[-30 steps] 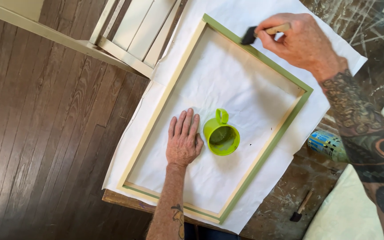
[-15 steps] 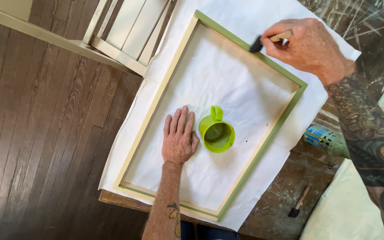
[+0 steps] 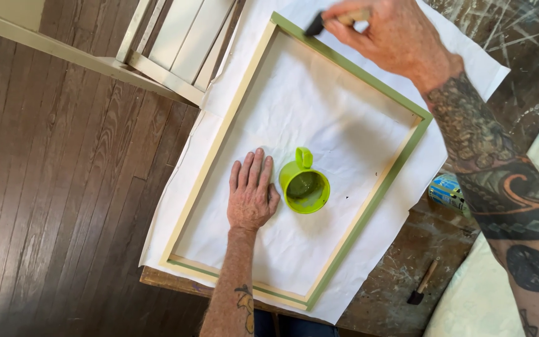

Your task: A person uses a foam brush to apply green paint to the edges of a rectangular wooden frame on a workbench.

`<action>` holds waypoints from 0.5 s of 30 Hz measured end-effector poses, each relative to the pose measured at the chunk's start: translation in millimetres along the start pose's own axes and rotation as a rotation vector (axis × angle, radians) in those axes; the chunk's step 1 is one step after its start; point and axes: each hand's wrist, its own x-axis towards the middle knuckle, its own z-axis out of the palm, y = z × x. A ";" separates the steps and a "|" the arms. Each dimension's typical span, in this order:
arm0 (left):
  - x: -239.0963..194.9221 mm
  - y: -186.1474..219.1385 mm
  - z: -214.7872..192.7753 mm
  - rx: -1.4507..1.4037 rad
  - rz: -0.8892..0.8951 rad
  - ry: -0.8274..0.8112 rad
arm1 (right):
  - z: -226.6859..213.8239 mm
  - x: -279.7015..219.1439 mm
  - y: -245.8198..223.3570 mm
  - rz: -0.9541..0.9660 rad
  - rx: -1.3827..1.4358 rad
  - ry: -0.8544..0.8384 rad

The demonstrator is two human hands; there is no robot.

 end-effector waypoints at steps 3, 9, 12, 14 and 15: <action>-1.0 -1.1 0.0 0.002 0.001 -0.009 | -15.1 -24.1 4.2 -0.042 0.069 -0.093; -1.0 -0.4 -0.7 0.008 0.002 -0.012 | -48.1 -45.4 6.9 -0.005 -0.246 -0.409; 0.0 -0.2 -0.5 0.009 0.003 0.010 | -46.8 -9.3 -9.5 0.160 -0.275 -0.600; -0.5 -0.2 -0.4 0.009 0.000 -0.027 | -29.6 11.6 -7.0 0.116 -0.246 -0.591; -1.3 -0.8 0.2 0.013 0.000 -0.028 | -19.0 17.0 -4.9 0.114 -0.243 -0.588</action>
